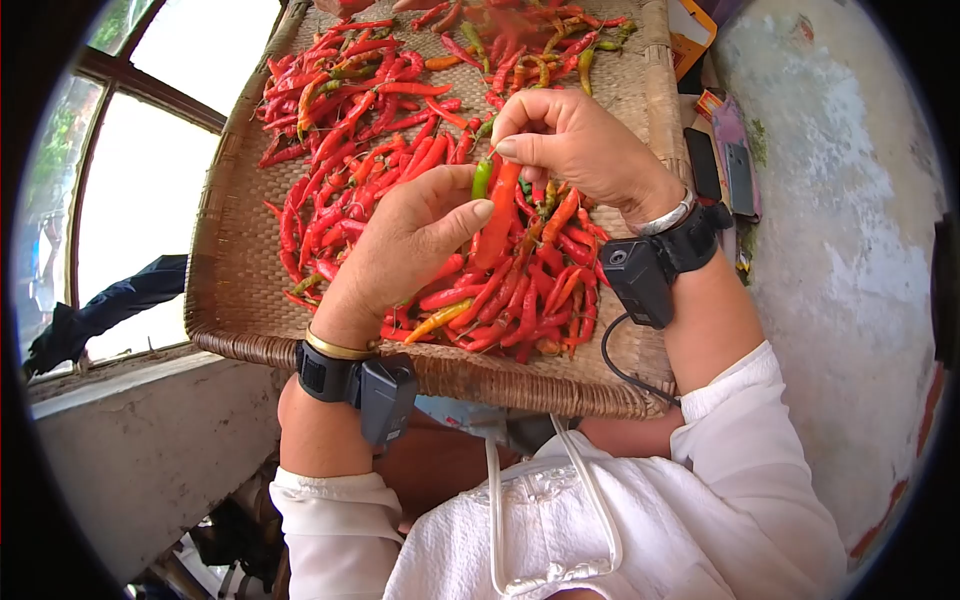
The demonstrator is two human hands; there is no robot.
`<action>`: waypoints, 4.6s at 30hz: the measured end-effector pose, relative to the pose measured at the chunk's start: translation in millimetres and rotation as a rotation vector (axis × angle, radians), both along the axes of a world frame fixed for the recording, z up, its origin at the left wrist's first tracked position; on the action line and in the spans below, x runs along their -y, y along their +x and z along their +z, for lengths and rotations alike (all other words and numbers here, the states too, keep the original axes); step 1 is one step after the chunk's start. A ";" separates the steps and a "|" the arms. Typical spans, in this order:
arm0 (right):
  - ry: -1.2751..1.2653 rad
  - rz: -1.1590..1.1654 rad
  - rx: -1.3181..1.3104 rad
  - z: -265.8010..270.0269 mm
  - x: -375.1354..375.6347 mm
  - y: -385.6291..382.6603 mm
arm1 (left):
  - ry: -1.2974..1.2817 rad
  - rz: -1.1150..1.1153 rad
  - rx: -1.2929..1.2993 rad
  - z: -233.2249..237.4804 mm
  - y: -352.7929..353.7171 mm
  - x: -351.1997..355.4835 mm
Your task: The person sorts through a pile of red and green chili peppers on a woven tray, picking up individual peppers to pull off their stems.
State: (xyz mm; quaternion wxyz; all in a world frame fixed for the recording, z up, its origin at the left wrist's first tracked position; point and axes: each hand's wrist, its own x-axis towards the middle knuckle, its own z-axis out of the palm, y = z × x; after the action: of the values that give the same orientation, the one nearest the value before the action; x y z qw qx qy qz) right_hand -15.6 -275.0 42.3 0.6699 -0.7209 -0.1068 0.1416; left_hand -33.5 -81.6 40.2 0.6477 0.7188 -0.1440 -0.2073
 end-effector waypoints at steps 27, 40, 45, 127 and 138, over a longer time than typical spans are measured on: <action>0.150 -0.229 -0.118 -8.0 11.1 -1.4 | 0.275 -0.370 -0.157 2.0 25.9 -2.3; -0.773 0.241 0.387 -34.5 -17.8 -21.1 | 0.365 0.275 0.824 -23.8 83.7 -15.9; -0.913 0.310 0.537 -51.0 -24.8 -25.5 | 0.582 0.020 0.662 -17.3 69.2 -16.7; -0.921 0.511 0.296 -33.4 -29.0 -40.7 | -0.386 0.163 -0.080 -12.7 74.7 -5.9; -0.930 0.545 0.290 -30.3 -25.7 -39.8 | 0.154 -0.220 -0.136 -14.8 33.6 8.3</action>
State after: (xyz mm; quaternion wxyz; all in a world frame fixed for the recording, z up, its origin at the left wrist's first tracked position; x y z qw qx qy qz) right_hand -55.4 -249.3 12.0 0.1989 -0.8989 -0.3068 0.2413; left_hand 0.1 -90.0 25.4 0.5723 0.7306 -0.1613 -0.3357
